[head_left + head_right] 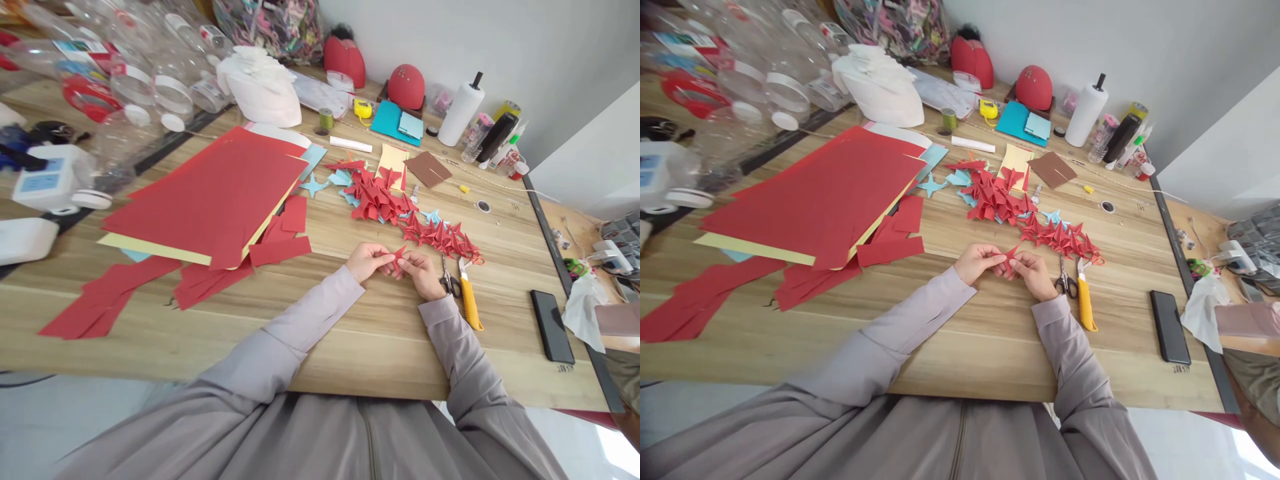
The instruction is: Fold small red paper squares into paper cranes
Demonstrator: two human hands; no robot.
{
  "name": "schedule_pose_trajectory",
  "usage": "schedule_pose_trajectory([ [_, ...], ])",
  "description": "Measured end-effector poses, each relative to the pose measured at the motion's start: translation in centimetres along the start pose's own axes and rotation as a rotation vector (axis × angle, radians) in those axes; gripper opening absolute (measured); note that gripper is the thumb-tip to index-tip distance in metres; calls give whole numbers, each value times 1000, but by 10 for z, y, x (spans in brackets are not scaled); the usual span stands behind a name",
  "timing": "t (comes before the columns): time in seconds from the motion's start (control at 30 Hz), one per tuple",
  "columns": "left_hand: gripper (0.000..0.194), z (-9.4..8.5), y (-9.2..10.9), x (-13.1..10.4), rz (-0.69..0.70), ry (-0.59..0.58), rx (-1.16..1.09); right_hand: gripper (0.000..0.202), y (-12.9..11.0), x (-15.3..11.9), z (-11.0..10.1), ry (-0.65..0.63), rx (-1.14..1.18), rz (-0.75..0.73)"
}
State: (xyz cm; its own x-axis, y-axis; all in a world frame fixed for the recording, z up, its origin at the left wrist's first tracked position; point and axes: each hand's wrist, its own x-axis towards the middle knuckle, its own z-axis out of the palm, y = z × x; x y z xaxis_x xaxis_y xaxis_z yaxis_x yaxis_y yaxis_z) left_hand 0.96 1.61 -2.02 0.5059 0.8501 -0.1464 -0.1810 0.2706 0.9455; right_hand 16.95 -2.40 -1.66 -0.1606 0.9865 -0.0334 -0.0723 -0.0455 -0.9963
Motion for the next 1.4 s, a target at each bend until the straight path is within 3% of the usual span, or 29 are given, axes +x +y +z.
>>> schedule_pose_trajectory([
  [0.23,35,2,0,0,56,98,-50,29,-1,-1,0,-10,6,4],
  [0.5,36,2,1,-1,68,79,-84,29,-1,-2,4,82,-36,-18],
  [0.73,38,5,3,-2,90,151,-124,48,6,2,0,126,73,40],
  [0.87,37,6,1,-2,77,144,-110,39,3,1,4,79,-37,-11],
  [1.17,32,2,-2,-1,84,83,15,40,-3,-2,4,-12,-245,-47],
  [1.4,46,4,-1,-1,30,33,-113,41,-4,-3,2,-19,-246,-24],
])
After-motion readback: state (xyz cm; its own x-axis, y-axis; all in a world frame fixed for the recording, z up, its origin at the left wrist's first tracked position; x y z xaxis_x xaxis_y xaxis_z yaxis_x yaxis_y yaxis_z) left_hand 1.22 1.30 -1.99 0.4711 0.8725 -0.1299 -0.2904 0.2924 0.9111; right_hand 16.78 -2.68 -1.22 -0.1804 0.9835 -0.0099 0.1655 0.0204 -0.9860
